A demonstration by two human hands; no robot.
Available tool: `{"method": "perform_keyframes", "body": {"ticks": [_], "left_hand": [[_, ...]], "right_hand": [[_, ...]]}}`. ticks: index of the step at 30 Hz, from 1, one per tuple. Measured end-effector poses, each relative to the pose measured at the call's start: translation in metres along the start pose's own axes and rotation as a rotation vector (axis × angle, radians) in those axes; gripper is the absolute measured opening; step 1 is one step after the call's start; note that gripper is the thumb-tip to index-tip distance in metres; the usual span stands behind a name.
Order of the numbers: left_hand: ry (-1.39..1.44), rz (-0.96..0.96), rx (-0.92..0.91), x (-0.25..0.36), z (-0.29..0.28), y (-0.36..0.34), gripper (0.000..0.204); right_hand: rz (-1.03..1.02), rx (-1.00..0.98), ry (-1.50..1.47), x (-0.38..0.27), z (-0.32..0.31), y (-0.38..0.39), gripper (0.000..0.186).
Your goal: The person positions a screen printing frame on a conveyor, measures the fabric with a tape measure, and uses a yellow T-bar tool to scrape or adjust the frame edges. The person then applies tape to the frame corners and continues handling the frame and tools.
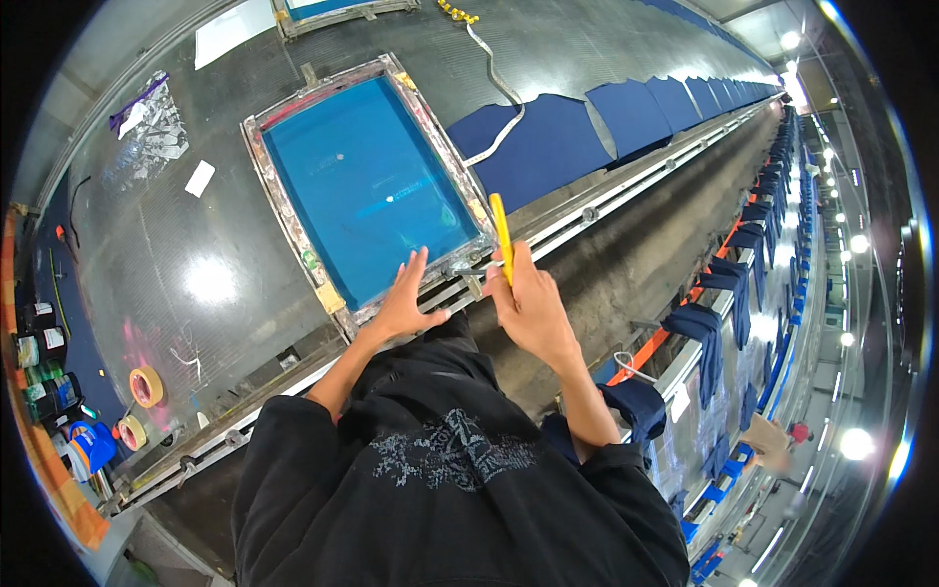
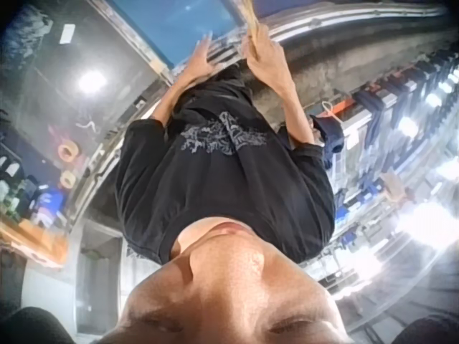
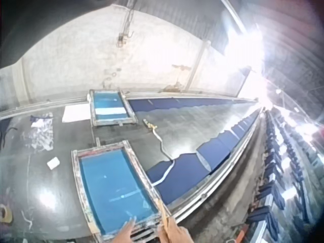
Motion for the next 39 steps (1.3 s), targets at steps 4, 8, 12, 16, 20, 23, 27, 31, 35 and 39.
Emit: {"method": "perform_keyframes", "body": {"ticks": [4, 8, 12, 16, 20, 23, 27, 31, 35, 39], "left_hand": [[0.296, 0.079, 0.245, 0.079, -0.079, -0.037, 0.099], [-0.043, 0.753, 0.049, 0.226, -0.102, -0.055, 0.089], [-0.255, 1.069, -0.2, 0.249, -0.061, -0.068, 0.067], [-0.284, 1.251, -0.254, 0.254, -0.034, -0.076, 0.05], [-0.262, 1.195, -0.332, 0.24, -0.018, -0.08, 0.048], [-0.298, 1.193, -0.251, 0.237, -0.018, -0.08, 0.046], [-0.572, 0.873, 0.118, 0.233, -0.037, -0.061, 0.038], [-0.475, 0.145, 0.072, 0.225, -0.043, -0.019, 0.031], [0.088, -0.153, -0.005, 0.199, -0.018, -0.002, 0.025], [0.694, -0.398, -0.037, 0.191, -0.003, -0.001, 0.025]], "right_hand": [[0.096, -0.079, -0.173, 0.004, 0.014, 0.007, 0.034], [-0.114, -0.143, -0.063, 0.001, 0.009, 0.02, 0.04], [-0.027, -0.044, 0.407, 0.002, -0.005, 0.015, 0.035], [-0.065, -0.087, 0.478, 0.001, -0.001, 0.016, 0.043], [-0.005, -0.144, 0.486, 0.008, -0.002, 0.014, 0.048], [-0.02, -0.153, 0.5, 0.005, -0.004, 0.012, 0.044], [-0.246, -0.204, 0.596, -0.001, -0.017, -0.012, 0.033], [-0.643, -0.177, 0.62, -0.009, -0.008, -0.046, 0.032], [-0.926, 0.337, 0.477, -0.043, -0.026, -0.06, 0.034], [-0.301, 0.296, 0.343, -0.006, -0.049, -0.078, 0.037]]}}
Point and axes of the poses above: each hand's wrist, its own y-axis away from the middle knuckle, its own z-axis out of the palm, x = y × z, the point moved 10 cm from there along -y, towards the middle knuckle, and after that the axes turned 11 degrees about x, right-handed, at the moved point
